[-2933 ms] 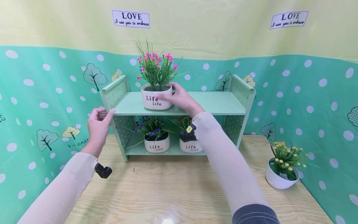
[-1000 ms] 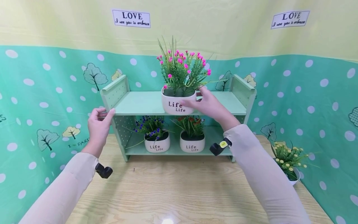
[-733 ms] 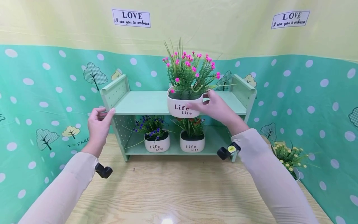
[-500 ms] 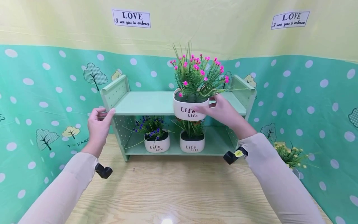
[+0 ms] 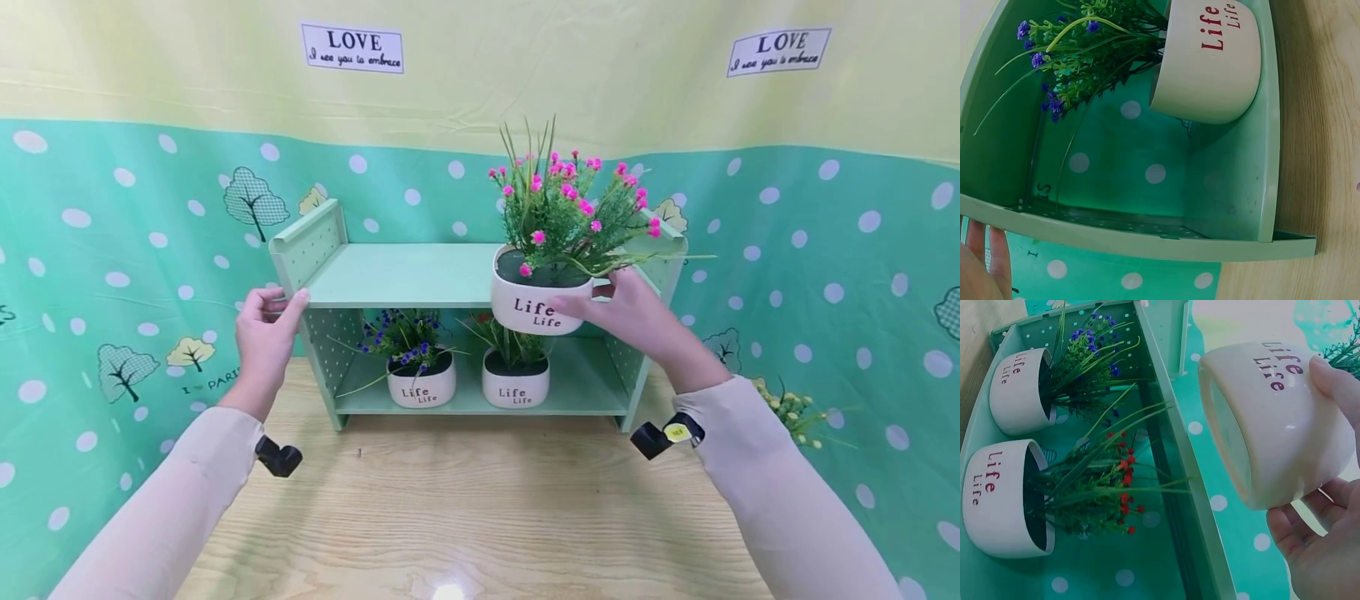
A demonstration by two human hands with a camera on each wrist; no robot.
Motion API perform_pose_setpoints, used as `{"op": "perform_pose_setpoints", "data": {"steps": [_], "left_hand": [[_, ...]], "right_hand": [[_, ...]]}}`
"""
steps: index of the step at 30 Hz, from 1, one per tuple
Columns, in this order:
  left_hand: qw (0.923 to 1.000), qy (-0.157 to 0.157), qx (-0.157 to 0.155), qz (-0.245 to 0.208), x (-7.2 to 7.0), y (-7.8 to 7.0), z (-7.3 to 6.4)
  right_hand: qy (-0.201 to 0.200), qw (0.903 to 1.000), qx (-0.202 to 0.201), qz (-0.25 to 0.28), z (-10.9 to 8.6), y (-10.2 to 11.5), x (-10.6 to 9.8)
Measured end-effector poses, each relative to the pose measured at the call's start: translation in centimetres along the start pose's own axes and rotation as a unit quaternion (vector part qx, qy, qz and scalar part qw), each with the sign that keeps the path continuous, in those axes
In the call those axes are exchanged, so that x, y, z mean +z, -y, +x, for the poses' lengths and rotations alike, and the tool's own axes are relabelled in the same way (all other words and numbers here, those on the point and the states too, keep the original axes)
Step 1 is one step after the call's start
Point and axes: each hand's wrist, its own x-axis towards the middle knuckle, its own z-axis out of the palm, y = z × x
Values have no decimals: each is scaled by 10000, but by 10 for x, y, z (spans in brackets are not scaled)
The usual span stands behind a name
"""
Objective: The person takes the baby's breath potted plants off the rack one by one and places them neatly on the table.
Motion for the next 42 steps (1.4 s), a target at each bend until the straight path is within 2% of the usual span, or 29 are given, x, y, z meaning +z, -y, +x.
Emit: {"op": "perform_pose_setpoints", "data": {"steps": [11, 16, 20, 24, 31, 39, 42], "left_hand": [[10000, 15, 31, 44, 0, 2, 1], [10000, 12, 21, 9, 0, 2, 1], [10000, 27, 14, -14, 0, 2, 0], [10000, 3, 25, -35, 0, 2, 1], [10000, 22, 3, -40, 0, 2, 0], [10000, 9, -5, -7, 0, 2, 0], [10000, -1, -19, -15, 0, 2, 0]], "right_hand": [[165, 9964, 668, -486, -20, -20, -17], [231, 9937, 753, -794, -32, -30, -21], [321, 9932, 934, -610, -42, -40, -24], [327, 9944, 933, -375, -49, -48, -27], [472, 9879, 1297, -714, -63, -62, -34], [346, 9938, 888, -570, -71, -75, -44], [357, 9927, 1016, -540, -74, -77, -48]]}}
